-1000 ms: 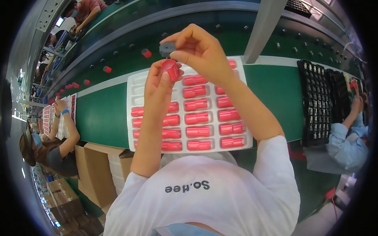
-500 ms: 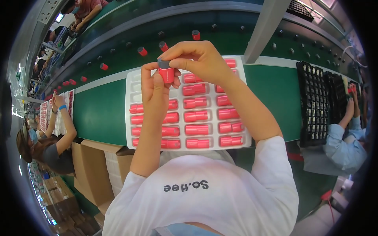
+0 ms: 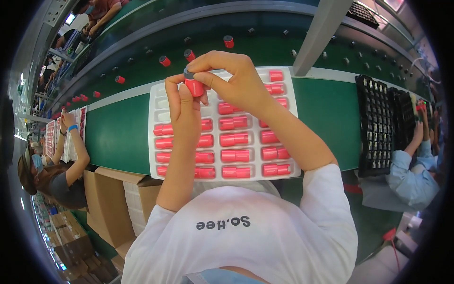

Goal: The person assembles small components by hand, attaching caps to bottles and placing the capped bottles into a plastic tray.

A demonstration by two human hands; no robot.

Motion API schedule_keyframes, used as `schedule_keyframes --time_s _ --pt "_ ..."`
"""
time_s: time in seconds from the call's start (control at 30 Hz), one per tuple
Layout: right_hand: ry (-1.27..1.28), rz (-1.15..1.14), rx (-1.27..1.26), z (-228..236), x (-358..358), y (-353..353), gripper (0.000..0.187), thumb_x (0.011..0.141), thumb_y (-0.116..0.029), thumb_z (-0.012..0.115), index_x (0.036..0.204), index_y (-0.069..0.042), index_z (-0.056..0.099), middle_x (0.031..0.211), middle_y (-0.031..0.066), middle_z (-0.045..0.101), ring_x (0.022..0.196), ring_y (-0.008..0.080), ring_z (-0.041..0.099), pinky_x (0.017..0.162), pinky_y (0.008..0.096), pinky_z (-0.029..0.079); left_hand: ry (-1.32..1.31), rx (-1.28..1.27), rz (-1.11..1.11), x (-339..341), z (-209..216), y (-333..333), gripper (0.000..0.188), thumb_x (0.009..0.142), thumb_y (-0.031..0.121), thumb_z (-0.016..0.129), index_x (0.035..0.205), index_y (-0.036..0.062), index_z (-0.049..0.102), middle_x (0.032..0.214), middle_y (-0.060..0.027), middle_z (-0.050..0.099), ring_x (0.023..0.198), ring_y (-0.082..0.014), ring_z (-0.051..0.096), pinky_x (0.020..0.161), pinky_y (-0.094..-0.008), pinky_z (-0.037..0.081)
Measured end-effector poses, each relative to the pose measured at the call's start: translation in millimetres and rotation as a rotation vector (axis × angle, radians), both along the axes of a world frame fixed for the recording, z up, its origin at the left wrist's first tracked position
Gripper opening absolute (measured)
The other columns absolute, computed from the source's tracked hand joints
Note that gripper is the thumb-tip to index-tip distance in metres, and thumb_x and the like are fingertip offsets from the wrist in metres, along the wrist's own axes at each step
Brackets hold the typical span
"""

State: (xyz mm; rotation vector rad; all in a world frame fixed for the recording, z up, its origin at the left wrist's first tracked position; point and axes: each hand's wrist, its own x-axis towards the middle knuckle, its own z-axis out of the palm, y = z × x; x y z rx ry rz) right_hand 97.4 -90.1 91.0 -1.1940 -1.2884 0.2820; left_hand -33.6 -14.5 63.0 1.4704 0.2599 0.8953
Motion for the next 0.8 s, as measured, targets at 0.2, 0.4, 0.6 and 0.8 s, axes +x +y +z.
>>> schedule_keyframes --time_s 0.2,0.4,0.6,0.8 --pt "-0.110 0.003 -0.040 -1.0 -7.3 1.6 0.016 0.082 -0.007 0.069 0.098 -0.004 0.069 0.103 0.0089 0.069 0.096 0.0200 0.065 0.084 0.0296 0.052 -0.039 -0.156 0.074 -0.5 -3.6 -9.4 0.024 0.105 0.031 0.031 0.110 0.0093 0.039 0.082 -0.0013 0.050 0.070 -0.0053 0.046 0.064 -0.0191 0.040" --pt "-0.168 -0.048 -0.110 -14.9 3.7 7.8 0.018 0.081 -0.009 0.072 0.097 -0.003 0.066 0.099 0.0078 0.067 0.091 0.0191 0.064 0.083 0.0288 0.051 0.154 -0.082 0.027 0.9 -10.6 6.9 0.021 0.103 0.026 0.039 0.113 0.0080 0.040 0.088 -0.0054 0.054 0.078 -0.0093 0.052 0.066 -0.0226 0.044" --pt "-0.368 -0.641 -0.255 -71.9 109.1 23.4 0.022 0.080 -0.001 0.067 0.094 -0.006 0.051 0.088 0.0132 0.062 0.085 0.0302 0.064 0.074 0.0324 0.050 0.835 0.704 0.089 -22.0 -8.5 44.4 0.027 0.087 0.011 0.063 0.111 0.0046 0.052 0.106 -0.0146 0.057 0.095 -0.0301 0.056 0.082 -0.0383 0.049" --pt "-0.518 -0.467 -0.688 -98.6 157.1 17.8 0.023 0.082 -0.008 0.066 0.101 -0.009 0.053 0.104 0.0154 0.062 0.094 0.0347 0.063 0.076 0.0417 0.051 1.074 0.787 -0.060 -38.2 -28.9 51.7 0.018 0.079 0.005 0.067 0.096 0.0052 0.060 0.104 -0.0123 0.057 0.099 -0.0321 0.053 0.088 -0.0389 0.047"
